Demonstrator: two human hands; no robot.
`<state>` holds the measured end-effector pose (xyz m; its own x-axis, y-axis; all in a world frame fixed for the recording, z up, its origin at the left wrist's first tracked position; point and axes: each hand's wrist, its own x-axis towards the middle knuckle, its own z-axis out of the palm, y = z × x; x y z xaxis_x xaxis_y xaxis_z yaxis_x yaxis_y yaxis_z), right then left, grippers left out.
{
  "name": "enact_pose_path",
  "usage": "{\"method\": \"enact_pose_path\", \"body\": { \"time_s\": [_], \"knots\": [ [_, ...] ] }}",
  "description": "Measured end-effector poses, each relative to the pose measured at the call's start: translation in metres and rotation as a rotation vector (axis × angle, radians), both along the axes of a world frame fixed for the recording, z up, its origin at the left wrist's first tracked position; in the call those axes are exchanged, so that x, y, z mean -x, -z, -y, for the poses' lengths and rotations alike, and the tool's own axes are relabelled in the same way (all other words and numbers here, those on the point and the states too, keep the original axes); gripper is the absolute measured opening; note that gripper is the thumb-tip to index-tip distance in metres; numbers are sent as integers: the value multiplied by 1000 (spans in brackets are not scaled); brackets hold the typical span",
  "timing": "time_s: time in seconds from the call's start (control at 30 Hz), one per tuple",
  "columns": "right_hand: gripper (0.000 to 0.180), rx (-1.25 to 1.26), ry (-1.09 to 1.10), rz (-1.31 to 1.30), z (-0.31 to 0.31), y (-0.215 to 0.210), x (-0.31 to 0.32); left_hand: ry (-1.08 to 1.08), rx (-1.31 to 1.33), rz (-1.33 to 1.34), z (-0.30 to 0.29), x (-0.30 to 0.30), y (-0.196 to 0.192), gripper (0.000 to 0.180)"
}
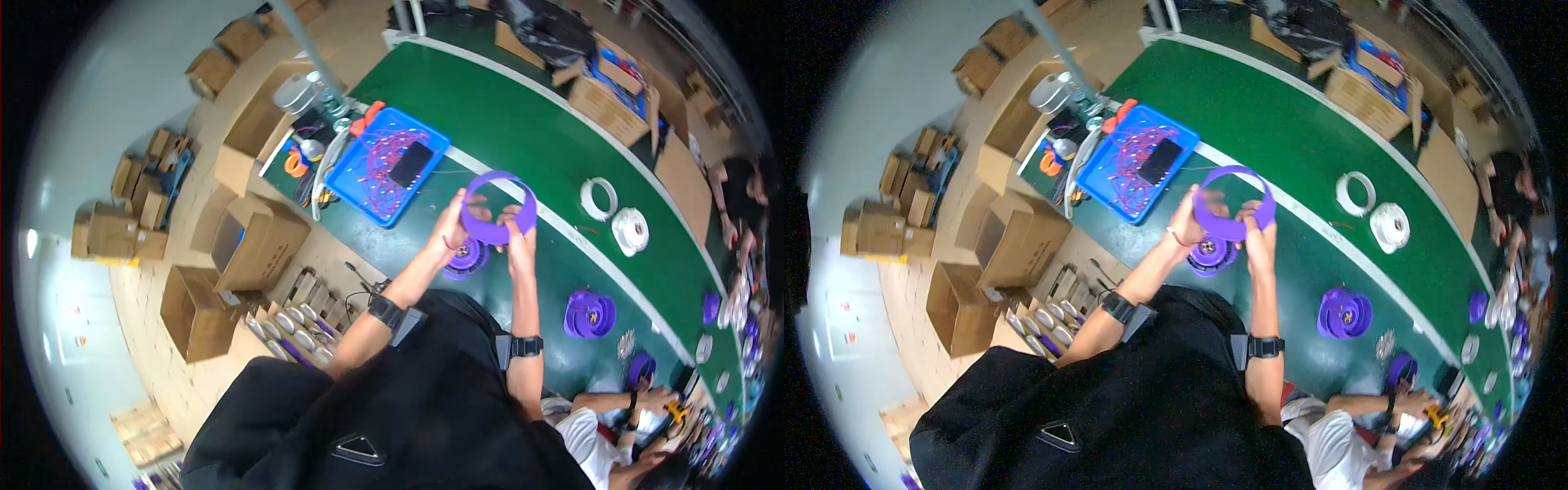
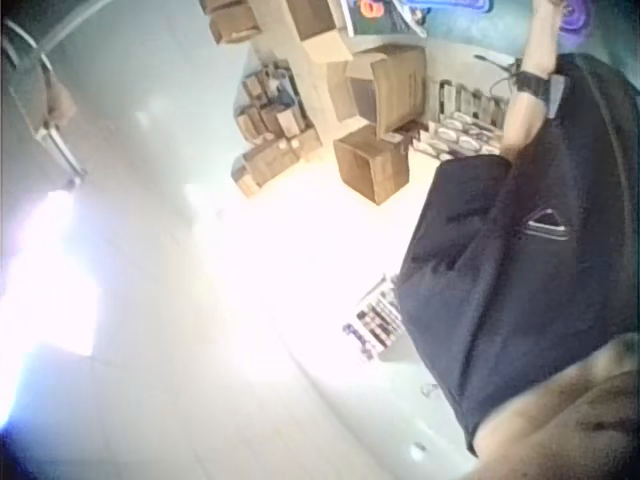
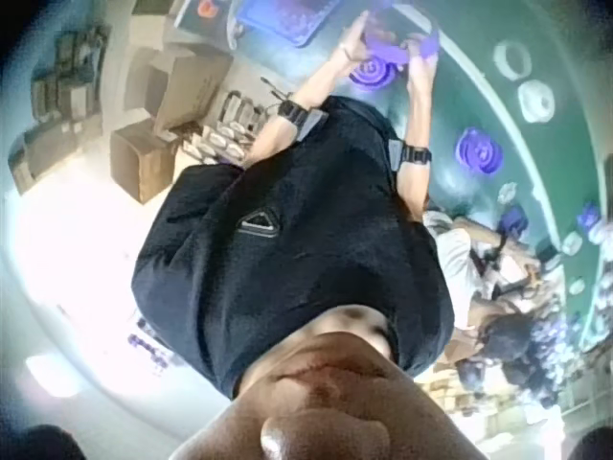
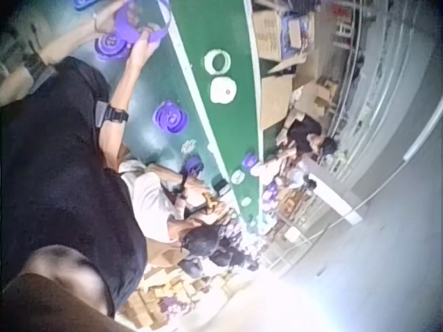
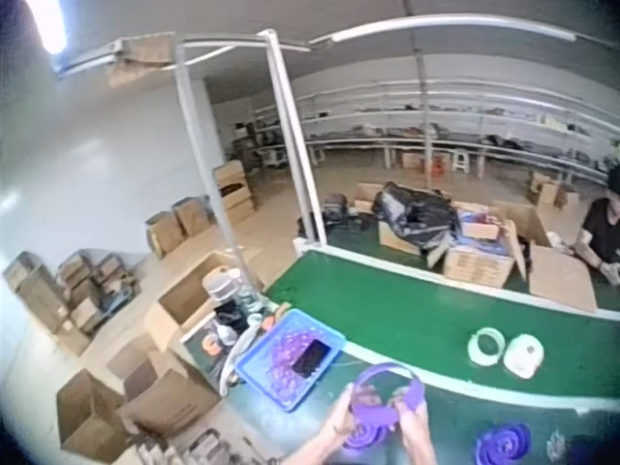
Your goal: The person assembles small electronic devices by hand at a green assembly table. They pick up purple and white plastic components, insert wires, and fit the parts together. The person also moves finished units to a cardboard box and handles a large box of blue items.
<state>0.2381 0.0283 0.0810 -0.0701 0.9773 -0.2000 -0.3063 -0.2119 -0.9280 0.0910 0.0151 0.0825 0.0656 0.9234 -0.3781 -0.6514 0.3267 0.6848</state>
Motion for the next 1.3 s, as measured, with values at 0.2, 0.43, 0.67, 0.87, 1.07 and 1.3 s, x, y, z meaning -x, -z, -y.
{"method": "enact_pose_path", "body": {
  "time_s": [0.2, 0.43, 0.67, 0.87, 1.07, 1.3],
  "knots": [
    [46, -17, -164, 123, 0, 21, 10, -117, -9, -61, -3, 12, -2, 51],
    [51, 4, -477, 128, -8, 2, 38, -130, 44, -177, 3, 70, -6, 41],
    [35, 261, -365, 24, -13, 16, 46, -110, -37, -281, -8, 87, -3, 31],
    [28, 527, -153, -485, -24, 29, 67, 269, -411, 33, -25, 111, -14, 41],
    [43, 465, -291, -179, -23, 77, 67, 263, -353, -137, -52, 130, 7, 36],
    [38, 289, -162, 837, 11, 156, 1, 273, -329, -538, -87, 154, 17, 37]
  ]
}}
